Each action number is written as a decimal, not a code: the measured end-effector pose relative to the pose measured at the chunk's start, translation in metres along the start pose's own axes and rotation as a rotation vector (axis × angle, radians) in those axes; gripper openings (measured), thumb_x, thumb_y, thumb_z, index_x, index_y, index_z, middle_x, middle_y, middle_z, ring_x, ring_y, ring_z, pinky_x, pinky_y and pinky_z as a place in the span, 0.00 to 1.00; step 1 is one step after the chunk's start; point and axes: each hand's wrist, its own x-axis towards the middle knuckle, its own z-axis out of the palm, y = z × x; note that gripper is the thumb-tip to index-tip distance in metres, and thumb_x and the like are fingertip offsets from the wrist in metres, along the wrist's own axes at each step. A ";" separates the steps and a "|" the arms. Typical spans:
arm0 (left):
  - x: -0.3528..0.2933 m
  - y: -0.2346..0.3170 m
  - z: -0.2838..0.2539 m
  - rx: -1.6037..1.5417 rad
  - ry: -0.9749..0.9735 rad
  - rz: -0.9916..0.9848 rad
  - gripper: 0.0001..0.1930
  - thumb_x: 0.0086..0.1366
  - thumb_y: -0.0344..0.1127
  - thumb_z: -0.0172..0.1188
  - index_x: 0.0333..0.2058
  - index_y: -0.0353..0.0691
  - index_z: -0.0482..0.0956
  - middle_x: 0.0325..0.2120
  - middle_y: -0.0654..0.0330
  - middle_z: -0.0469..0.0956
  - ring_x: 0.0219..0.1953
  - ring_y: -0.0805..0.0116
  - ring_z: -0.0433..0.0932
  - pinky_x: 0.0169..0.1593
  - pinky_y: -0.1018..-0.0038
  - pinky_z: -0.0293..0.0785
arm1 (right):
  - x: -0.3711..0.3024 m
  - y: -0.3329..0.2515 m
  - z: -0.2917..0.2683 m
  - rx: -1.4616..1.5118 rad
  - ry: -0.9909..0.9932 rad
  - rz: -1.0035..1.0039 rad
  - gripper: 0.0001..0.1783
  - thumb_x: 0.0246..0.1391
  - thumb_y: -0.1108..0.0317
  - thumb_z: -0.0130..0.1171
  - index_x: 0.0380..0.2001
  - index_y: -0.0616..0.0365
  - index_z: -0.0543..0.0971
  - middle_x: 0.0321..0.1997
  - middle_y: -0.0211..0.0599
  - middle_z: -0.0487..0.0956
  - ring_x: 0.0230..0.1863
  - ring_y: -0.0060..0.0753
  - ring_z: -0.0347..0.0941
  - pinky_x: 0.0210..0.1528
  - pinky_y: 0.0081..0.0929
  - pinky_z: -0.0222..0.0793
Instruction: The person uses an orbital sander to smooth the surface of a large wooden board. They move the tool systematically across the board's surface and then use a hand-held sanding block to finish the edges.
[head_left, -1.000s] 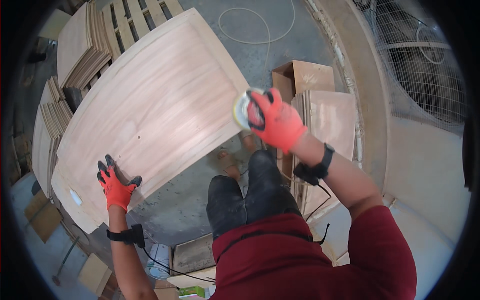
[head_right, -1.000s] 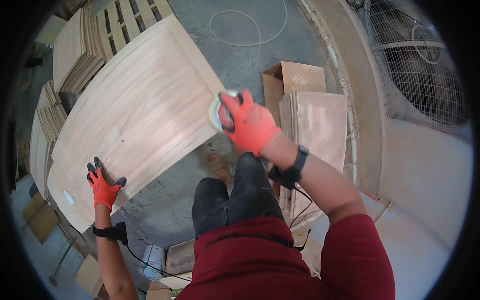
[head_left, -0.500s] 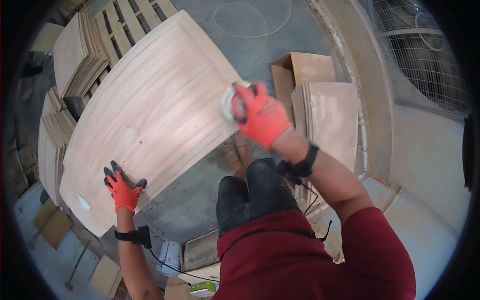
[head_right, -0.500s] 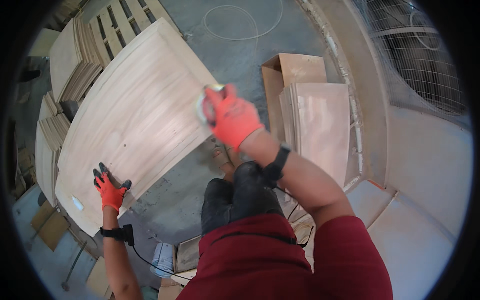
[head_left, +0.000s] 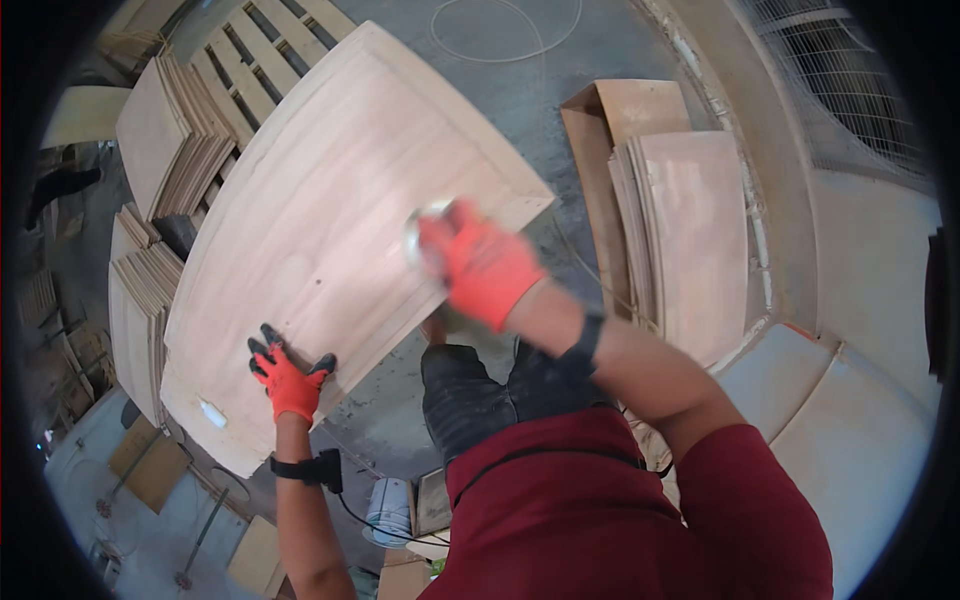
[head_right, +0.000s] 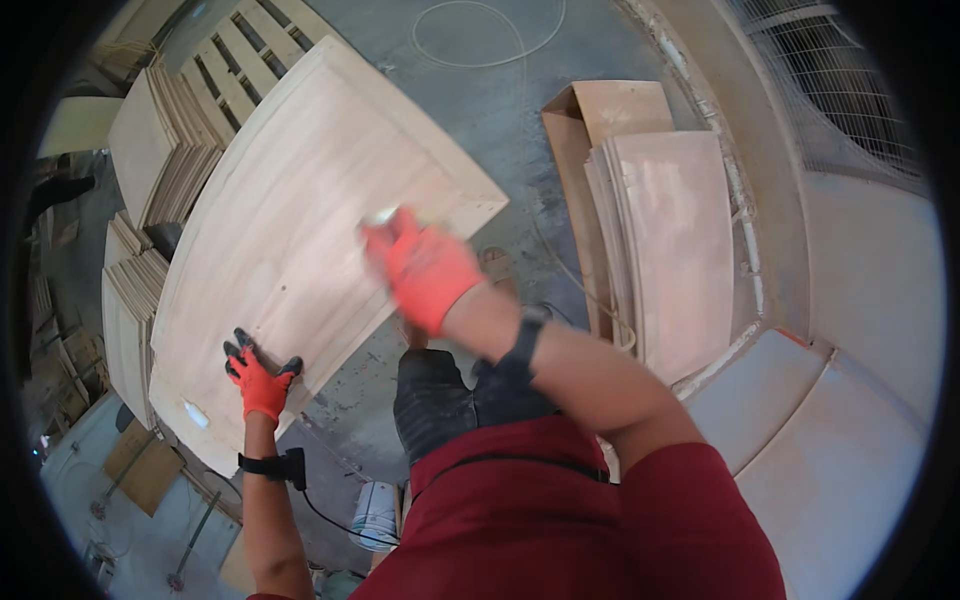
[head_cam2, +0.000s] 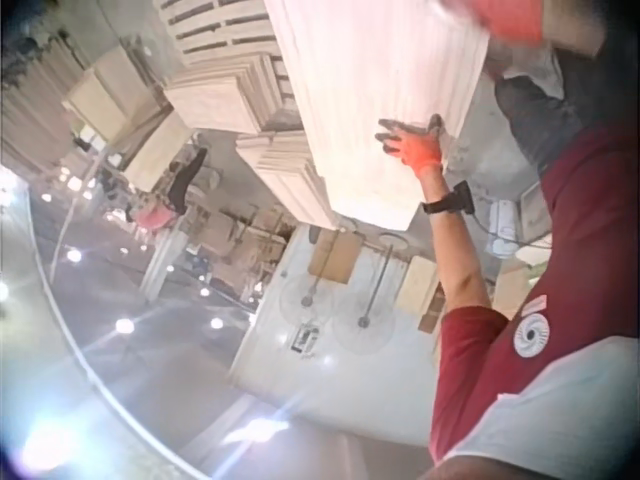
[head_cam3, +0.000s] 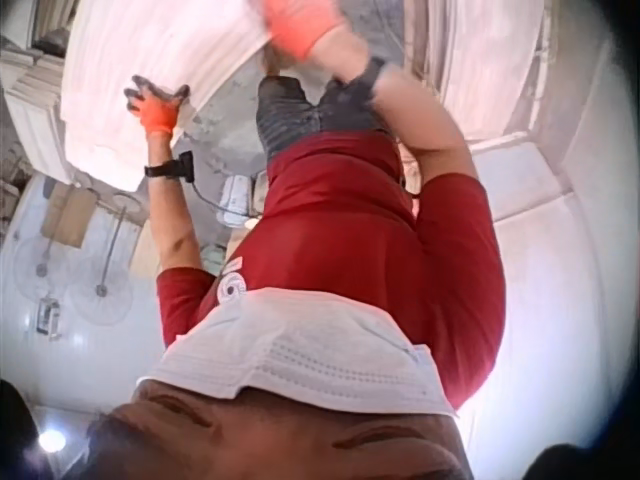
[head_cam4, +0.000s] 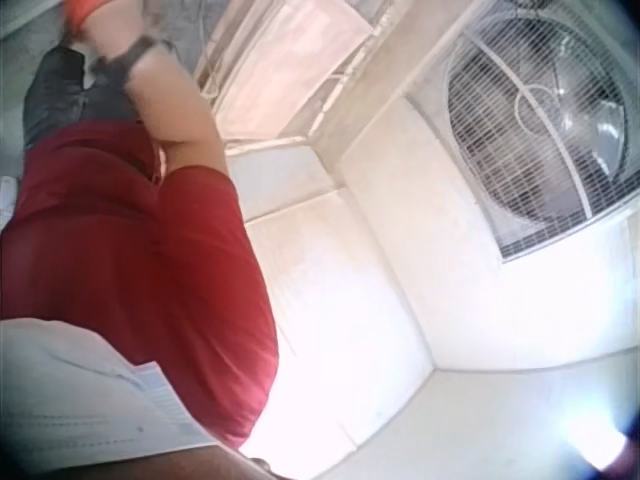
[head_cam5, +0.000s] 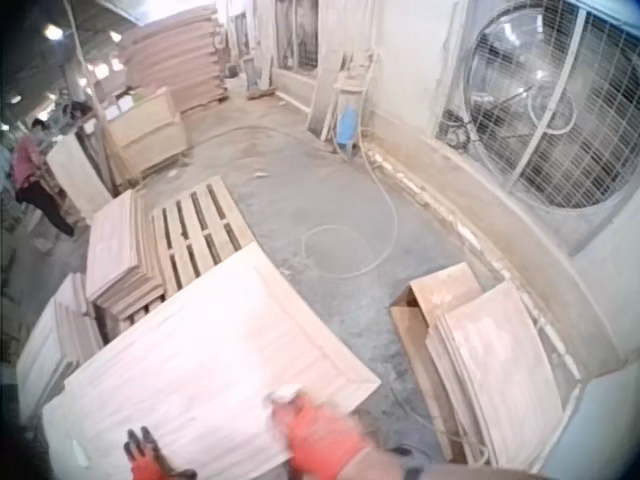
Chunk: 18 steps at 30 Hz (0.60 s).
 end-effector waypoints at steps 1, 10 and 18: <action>-0.002 0.000 -0.002 0.007 -0.002 -0.006 0.58 0.47 0.46 0.81 0.72 0.40 0.53 0.74 0.39 0.42 0.75 0.34 0.40 0.74 0.48 0.52 | 0.006 0.013 -0.008 0.035 0.063 0.088 0.37 0.51 0.67 0.64 0.65 0.47 0.66 0.54 0.51 0.71 0.44 0.54 0.79 0.47 0.44 0.78; 0.010 -0.106 -0.006 -0.393 -0.029 0.357 0.45 0.55 0.43 0.75 0.68 0.35 0.64 0.69 0.41 0.60 0.72 0.43 0.56 0.71 0.53 0.58 | -0.018 -0.052 0.027 0.019 0.096 0.093 0.41 0.49 0.60 0.69 0.66 0.43 0.66 0.59 0.55 0.68 0.51 0.59 0.77 0.50 0.48 0.77; 0.036 -0.358 0.001 -0.754 0.347 0.182 0.21 0.70 0.31 0.58 0.60 0.31 0.75 0.57 0.53 0.78 0.60 0.63 0.74 0.64 0.71 0.66 | -0.008 -0.042 0.017 -0.096 0.203 0.353 0.48 0.44 0.61 0.74 0.68 0.43 0.62 0.61 0.56 0.66 0.51 0.62 0.77 0.53 0.48 0.76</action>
